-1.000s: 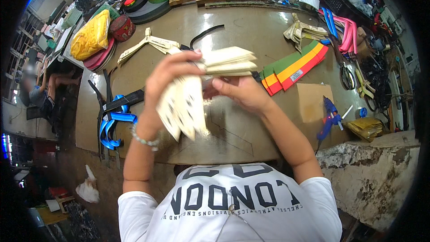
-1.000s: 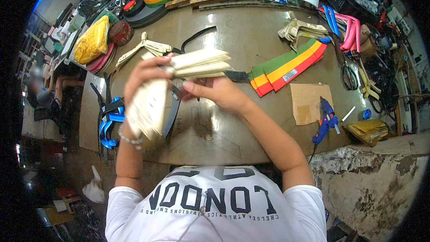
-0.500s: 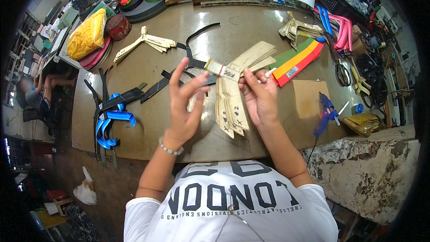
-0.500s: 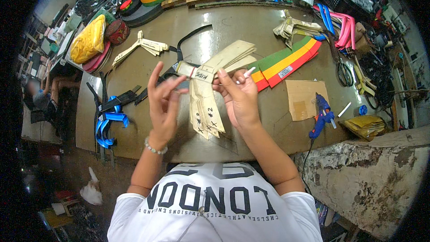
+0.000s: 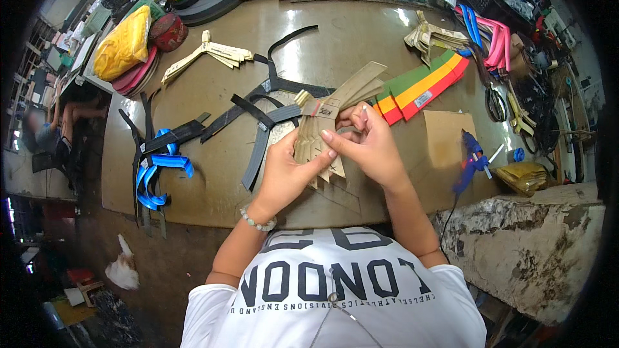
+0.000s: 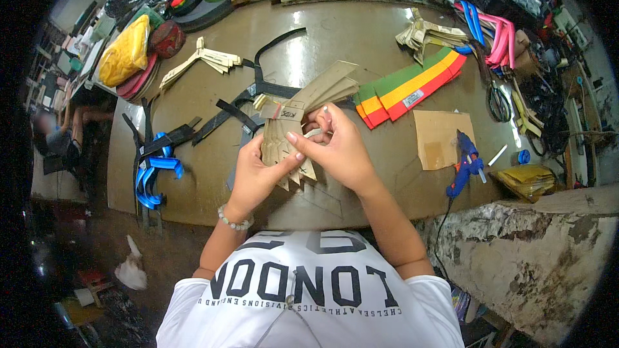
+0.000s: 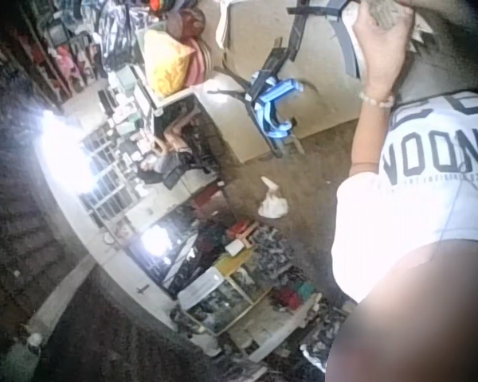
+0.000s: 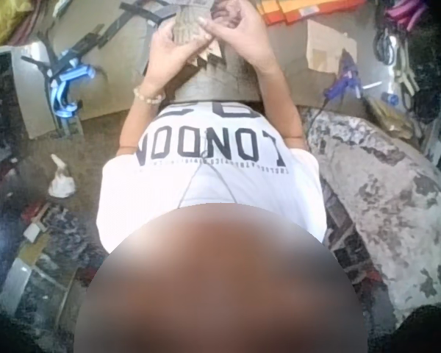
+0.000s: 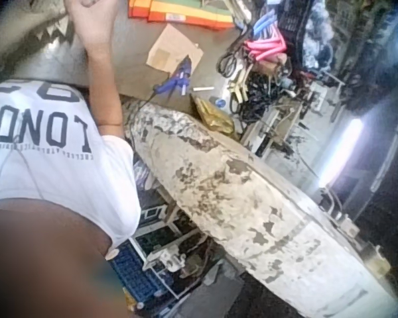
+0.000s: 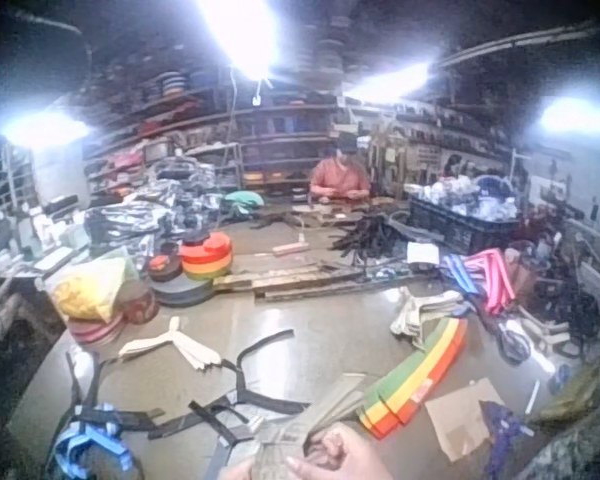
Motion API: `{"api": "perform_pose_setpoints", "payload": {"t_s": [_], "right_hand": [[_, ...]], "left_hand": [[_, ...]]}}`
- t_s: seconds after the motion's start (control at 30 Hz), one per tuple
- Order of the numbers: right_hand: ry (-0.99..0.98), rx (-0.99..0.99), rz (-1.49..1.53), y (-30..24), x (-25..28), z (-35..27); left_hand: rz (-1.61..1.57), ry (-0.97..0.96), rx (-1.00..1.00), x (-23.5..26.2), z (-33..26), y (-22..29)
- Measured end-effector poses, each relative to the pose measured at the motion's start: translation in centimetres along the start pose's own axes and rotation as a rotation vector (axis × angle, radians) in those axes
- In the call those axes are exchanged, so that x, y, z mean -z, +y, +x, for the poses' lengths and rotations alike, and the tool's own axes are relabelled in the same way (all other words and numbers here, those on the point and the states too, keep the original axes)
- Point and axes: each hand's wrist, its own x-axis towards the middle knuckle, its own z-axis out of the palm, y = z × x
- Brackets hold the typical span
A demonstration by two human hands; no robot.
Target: The person assembles small craft components on a cluttered workbench. They repeatedly pick up Y-shaped pieces and black strips, align them, and press them together by hand. The person also handles a hot glue gun and stacks finished assemblies on the table.
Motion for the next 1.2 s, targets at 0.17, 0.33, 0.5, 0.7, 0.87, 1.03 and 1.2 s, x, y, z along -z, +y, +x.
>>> {"api": "perform_pose_setpoints", "payload": {"t_s": [0.17, 0.33, 0.5, 0.7, 0.87, 1.03, 1.2], "right_hand": [[-0.052, -0.06, -0.097, 0.0, 1.9, 0.4], [-0.077, -0.084, -0.214, -0.1, 1.9, 0.0], [-0.084, 0.058, -0.436, 1.1, 0.8, -0.8], [-0.073, 0.038, -0.272, 1.4, 0.2, -0.9], [-0.082, 0.169, -0.471, 1.1, -0.4, -0.9], [-0.126, 0.017, -0.345, 1.6, 0.6, -0.2], [-0.089, 0.188, -0.485, 1.9, 1.3, 0.1]], "left_hand": [[-0.106, -0.199, 0.146, 0.9, -0.1, 0.0], [-0.24, -0.282, 0.172, 1.8, -0.3, -0.3], [-0.167, -0.196, 0.191, 1.5, -0.6, -1.1], [-0.289, -0.307, 0.201, 2.6, -1.0, -1.3], [-0.177, -0.126, 0.155, 1.6, -1.0, -1.8], [-0.067, -0.144, 0.19, 2.0, -1.0, -2.0], [-0.266, -0.216, 0.176, 2.7, -0.8, -2.8]]}}
